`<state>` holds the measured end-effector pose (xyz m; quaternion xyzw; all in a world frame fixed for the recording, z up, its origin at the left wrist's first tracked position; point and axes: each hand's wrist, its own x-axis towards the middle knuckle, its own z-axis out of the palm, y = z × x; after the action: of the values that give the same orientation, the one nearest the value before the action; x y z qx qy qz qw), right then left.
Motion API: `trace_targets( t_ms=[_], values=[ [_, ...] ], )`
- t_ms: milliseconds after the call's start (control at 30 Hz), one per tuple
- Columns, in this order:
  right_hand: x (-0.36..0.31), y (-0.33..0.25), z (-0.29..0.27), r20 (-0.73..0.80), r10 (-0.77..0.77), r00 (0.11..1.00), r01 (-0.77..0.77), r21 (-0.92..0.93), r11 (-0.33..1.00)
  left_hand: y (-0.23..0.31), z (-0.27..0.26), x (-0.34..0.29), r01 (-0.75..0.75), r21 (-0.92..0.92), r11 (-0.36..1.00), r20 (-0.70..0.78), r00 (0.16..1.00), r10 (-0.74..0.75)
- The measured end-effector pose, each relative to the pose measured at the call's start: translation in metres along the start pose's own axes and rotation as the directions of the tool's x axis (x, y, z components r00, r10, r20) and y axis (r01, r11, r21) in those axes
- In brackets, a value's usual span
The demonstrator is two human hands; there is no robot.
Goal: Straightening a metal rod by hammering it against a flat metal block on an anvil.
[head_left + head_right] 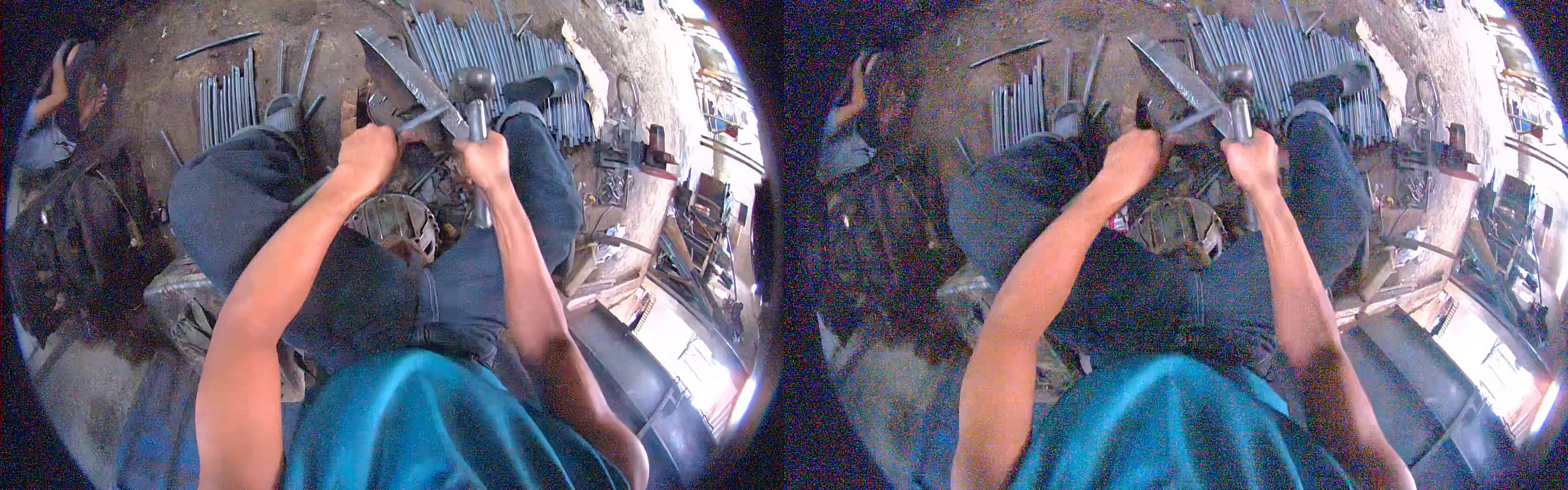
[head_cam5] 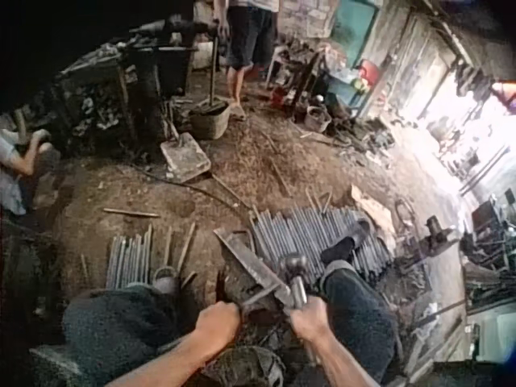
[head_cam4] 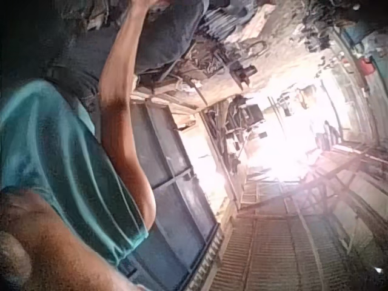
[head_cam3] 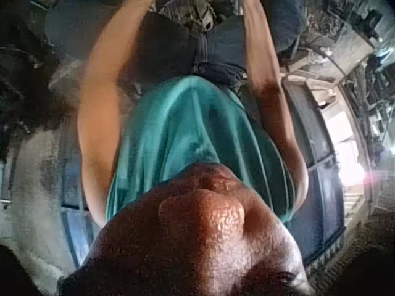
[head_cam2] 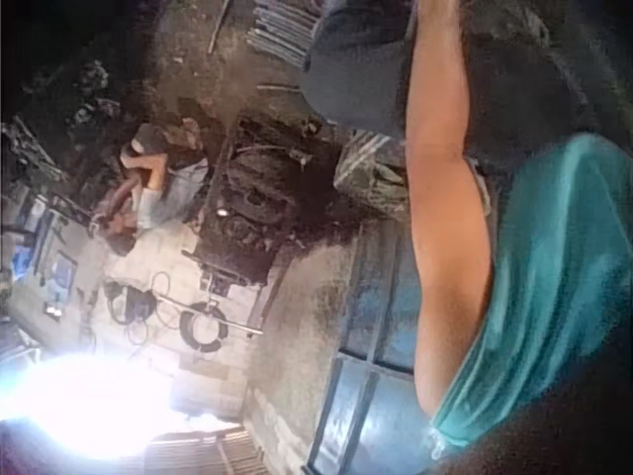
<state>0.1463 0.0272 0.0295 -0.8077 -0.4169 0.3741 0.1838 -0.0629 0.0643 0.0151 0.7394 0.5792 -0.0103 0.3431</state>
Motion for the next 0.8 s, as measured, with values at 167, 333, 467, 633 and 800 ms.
trace_targets(
  t_ms=[167, 333, 467, 633, 800],
  values=[
    [0.006, -0.044, -0.069, 0.020, -0.509, 0.860, 0.509, -0.094, 0.856, 0.014, -0.006, -0.001, 0.014, 0.013, 1.000, -0.009, 1.000, -0.014],
    [-0.043, -0.160, -0.139, -0.272, -0.578, 0.770, 0.633, 0.209, 0.745, 0.007, -0.002, -0.013, 0.048, 0.019, 0.999, -0.004, 0.999, -0.048],
    [-0.058, -0.180, -0.146, -0.309, -0.558, 0.770, 0.621, 0.564, 0.545, 0.007, 0.001, -0.010, 0.026, 0.033, 0.999, -0.024, 0.999, -0.026],
    [-0.011, -0.027, -0.017, -0.549, -0.630, 0.549, 0.605, -0.259, 0.753, 0.010, 0.003, -0.006, -0.009, 0.005, 1.000, -0.019, 1.000, 0.009],
    [0.002, -0.043, -0.016, 0.010, -0.049, 0.999, 0.049, 0.002, 0.999, -0.004, 0.002, 0.003, -0.012, -0.005, 1.000, -0.113, 0.994, 0.012]
  ],
)
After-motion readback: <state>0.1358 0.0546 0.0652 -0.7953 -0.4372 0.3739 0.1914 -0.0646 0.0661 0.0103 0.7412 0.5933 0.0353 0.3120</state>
